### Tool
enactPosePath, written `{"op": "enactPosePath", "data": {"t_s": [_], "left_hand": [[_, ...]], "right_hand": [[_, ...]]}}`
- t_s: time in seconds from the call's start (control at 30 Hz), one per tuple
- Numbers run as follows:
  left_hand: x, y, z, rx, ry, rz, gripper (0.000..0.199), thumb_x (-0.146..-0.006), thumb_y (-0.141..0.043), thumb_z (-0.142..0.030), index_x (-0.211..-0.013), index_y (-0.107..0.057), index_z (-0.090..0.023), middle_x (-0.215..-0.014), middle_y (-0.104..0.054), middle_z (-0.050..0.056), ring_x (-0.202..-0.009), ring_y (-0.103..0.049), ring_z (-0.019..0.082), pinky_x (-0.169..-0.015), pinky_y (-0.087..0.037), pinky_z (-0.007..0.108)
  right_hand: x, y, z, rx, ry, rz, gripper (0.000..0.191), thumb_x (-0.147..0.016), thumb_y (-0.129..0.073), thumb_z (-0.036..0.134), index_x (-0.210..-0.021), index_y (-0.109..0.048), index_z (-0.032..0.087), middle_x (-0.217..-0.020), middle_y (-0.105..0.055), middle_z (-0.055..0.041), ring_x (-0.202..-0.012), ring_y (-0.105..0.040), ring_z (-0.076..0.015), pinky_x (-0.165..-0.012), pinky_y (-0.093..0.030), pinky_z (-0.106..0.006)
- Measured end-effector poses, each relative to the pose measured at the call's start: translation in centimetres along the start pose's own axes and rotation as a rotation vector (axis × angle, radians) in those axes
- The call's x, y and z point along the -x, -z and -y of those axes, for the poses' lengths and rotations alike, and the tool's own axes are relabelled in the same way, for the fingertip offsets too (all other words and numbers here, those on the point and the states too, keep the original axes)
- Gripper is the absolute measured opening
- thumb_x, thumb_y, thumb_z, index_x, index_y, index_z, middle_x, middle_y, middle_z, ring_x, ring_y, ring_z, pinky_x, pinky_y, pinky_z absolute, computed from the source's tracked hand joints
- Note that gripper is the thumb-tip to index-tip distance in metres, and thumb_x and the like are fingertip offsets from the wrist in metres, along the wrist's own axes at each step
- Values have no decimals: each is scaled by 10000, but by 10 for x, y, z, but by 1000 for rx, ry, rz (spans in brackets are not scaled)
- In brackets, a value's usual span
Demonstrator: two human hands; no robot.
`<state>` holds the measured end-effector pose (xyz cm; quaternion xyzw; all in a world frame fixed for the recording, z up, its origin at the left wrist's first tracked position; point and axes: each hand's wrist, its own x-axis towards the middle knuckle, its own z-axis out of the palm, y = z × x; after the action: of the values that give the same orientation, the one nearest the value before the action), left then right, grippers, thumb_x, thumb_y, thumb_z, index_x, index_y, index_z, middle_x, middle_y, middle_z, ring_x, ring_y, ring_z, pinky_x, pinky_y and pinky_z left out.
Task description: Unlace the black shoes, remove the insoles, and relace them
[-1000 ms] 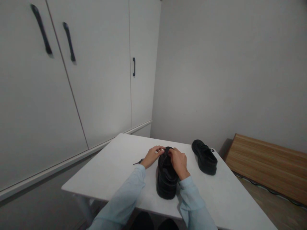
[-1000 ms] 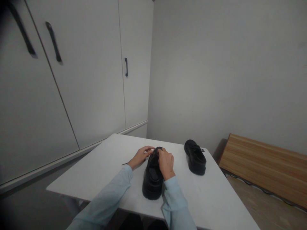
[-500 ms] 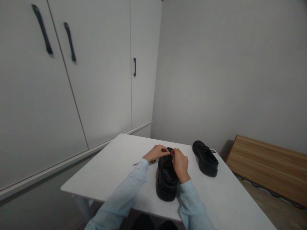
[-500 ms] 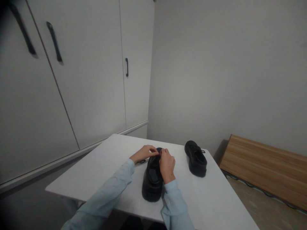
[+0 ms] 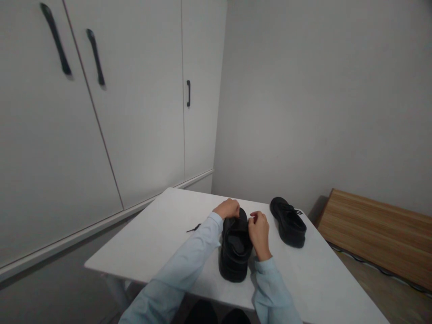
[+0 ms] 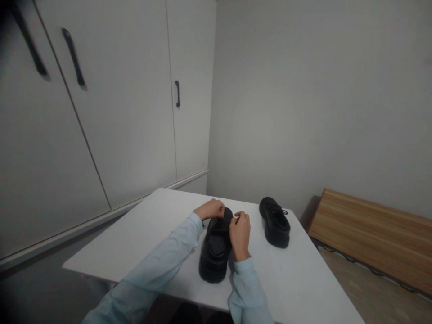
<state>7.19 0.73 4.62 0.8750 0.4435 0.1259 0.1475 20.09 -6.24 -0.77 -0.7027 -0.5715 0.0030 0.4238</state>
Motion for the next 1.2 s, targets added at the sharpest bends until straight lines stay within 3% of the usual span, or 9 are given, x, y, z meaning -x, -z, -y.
{"op": "enactPosePath", "data": {"t_s": [0.17, 0.37, 0.7, 1.07, 1.2], "left_hand": [[-1, -5, -10, 56, -70, -79, 190, -789, -551, -176, -925, -682, -162, -871, -716, 71, -805, -644, 172, -721, -453, 238], [-5, -14, -13, 175, -157, -72, 108, -749, -637, -221, -812, -711, -174, -738, -709, 23, -712, -638, 142, -640, -429, 197], [-7, -25, -22, 46, -145, -65, 105, -679, -711, -181, -779, -741, -189, -739, -717, 47, -767, -654, 190, -709, -456, 244], [-7, -33, -23, 55, -151, -110, 65, -703, -694, -185, -757, -729, -177, -735, -717, 54, -782, -657, 194, -725, -451, 250], [-5, -36, -22, 89, -154, -155, 140, -724, -670, -168, -859, -706, -179, -738, -719, 36, -776, -656, 178, -740, -451, 250]], "right_hand": [[-2, 1, -14, -196, -128, 59, 266, -748, -364, 243, -818, -607, 160, -770, -662, -88, -739, -597, -221, -679, -420, -295], [-4, 3, -27, -375, -203, 98, 293, -726, -398, 332, -767, -636, 166, -820, -695, -87, -789, -609, -217, -690, -436, -283], [-7, -2, -36, -527, -268, 104, 273, -681, -459, 329, -756, -659, 161, -699, -687, -56, -676, -600, -205, -568, -420, -272], [-4, 6, -28, -771, -402, 180, 240, -600, -515, 355, -708, -623, 170, -706, -649, -32, -689, -588, -183, -545, -452, -251], [-3, 10, -28, -896, -426, 210, 224, -617, -545, 340, -702, -635, 153, -716, -654, -40, -706, -601, -171, -583, -475, -247]]}}
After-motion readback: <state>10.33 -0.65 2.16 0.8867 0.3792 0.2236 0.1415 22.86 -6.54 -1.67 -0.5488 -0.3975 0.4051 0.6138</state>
